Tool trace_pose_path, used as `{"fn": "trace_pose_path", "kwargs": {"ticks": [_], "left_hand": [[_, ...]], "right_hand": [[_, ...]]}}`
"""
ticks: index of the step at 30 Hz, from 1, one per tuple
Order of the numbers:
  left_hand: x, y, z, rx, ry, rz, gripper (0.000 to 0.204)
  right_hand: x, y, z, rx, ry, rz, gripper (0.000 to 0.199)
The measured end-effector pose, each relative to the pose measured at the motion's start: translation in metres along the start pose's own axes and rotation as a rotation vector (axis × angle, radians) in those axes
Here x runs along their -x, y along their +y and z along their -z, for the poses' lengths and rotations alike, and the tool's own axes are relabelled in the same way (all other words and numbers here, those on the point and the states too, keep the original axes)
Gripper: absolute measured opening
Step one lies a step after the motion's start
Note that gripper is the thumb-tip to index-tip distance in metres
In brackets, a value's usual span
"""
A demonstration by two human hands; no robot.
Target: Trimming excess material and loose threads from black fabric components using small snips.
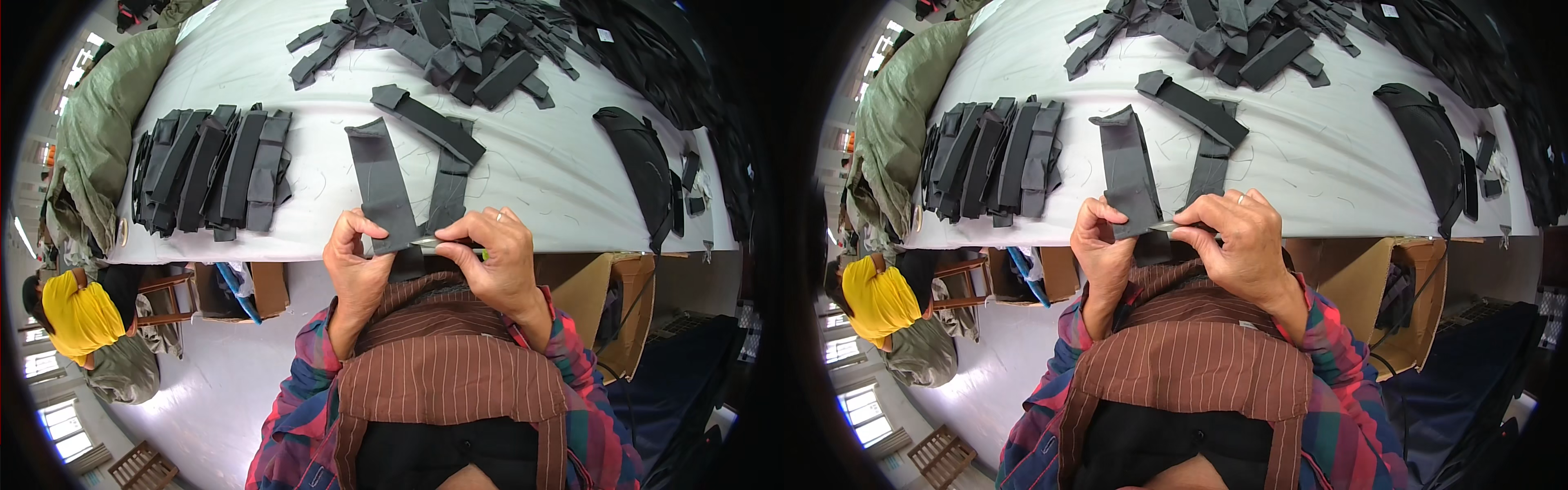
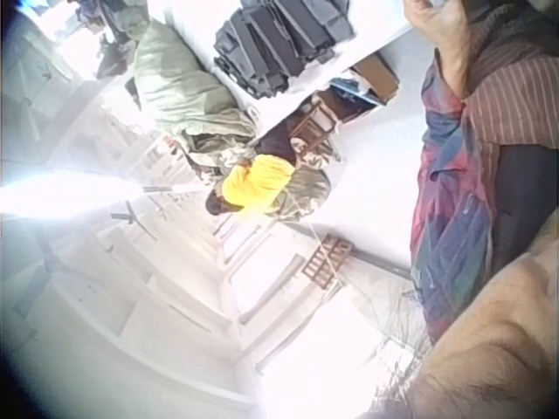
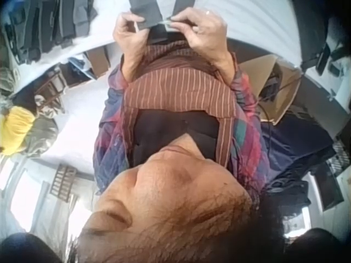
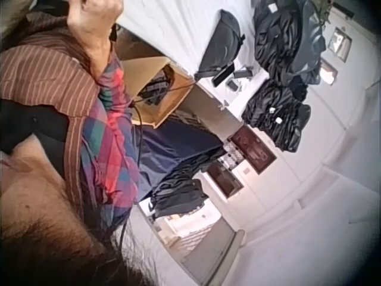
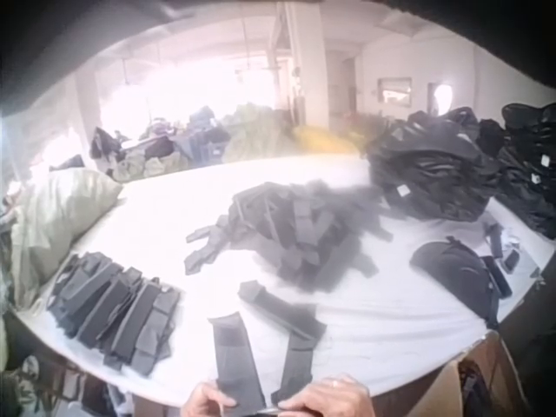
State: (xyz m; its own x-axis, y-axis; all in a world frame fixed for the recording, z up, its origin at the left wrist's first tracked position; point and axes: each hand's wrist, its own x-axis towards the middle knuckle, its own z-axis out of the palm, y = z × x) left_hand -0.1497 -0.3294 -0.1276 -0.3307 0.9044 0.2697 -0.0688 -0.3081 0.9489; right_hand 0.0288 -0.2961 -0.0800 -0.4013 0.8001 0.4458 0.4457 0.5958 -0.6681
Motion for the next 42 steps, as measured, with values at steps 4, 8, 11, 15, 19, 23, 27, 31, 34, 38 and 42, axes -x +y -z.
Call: {"fn": "trace_pose_path", "kwargs": {"ticks": [4,8,11,15,19,23,27,31,34,38,42], "left_hand": [[0.0,-0.001,0.002,-0.008,0.006,0.001,0.027],[-0.001,0.002,0.0,0.007,0.015,0.01,0.027],[0.0,0.001,0.001,0.003,0.015,-0.023,0.026],[-0.001,0.002,0.001,-0.075,-0.002,-0.096,0.026],[0.001,0.0,0.002,-0.105,-0.009,-0.109,0.025],[0.0,-0.001,0.002,-0.092,-0.001,-0.107,0.025],[0.0,-0.001,0.002,-0.102,-0.013,-0.105,0.026],[0.0,-0.002,0.003,-0.121,-0.022,-0.115,0.025],[0.0,-0.002,0.002,-0.077,-0.013,-0.11,0.025],[0.0,-0.003,0.0,-0.078,0.004,-0.103,0.025],[0.006,0.001,0.0,-0.037,0.006,-0.028,0.024]], "right_hand": [[0.001,0.001,-0.001,0.003,0.012,-0.012,0.016],[0.0,-0.003,0.002,0.007,0.03,-0.04,0.016],[-0.001,-0.005,0.002,0.04,0.008,0.002,0.017],[0.0,-0.005,0.0,0.061,-0.011,-0.005,0.017],[0.001,-0.004,-0.003,0.063,0.03,0.01,0.015],[0.0,-0.003,-0.002,0.07,0.027,0.015,0.015],[0.0,-0.003,0.0,0.069,0.007,-0.001,0.016],[0.0,-0.002,-0.001,0.071,0.014,0.021,0.016],[-0.001,-0.004,-0.001,0.112,0.009,0.035,0.015],[0.003,-0.005,-0.011,0.134,0.04,-0.019,0.015],[0.006,0.009,-0.027,0.152,0.233,-0.073,0.012]]}}
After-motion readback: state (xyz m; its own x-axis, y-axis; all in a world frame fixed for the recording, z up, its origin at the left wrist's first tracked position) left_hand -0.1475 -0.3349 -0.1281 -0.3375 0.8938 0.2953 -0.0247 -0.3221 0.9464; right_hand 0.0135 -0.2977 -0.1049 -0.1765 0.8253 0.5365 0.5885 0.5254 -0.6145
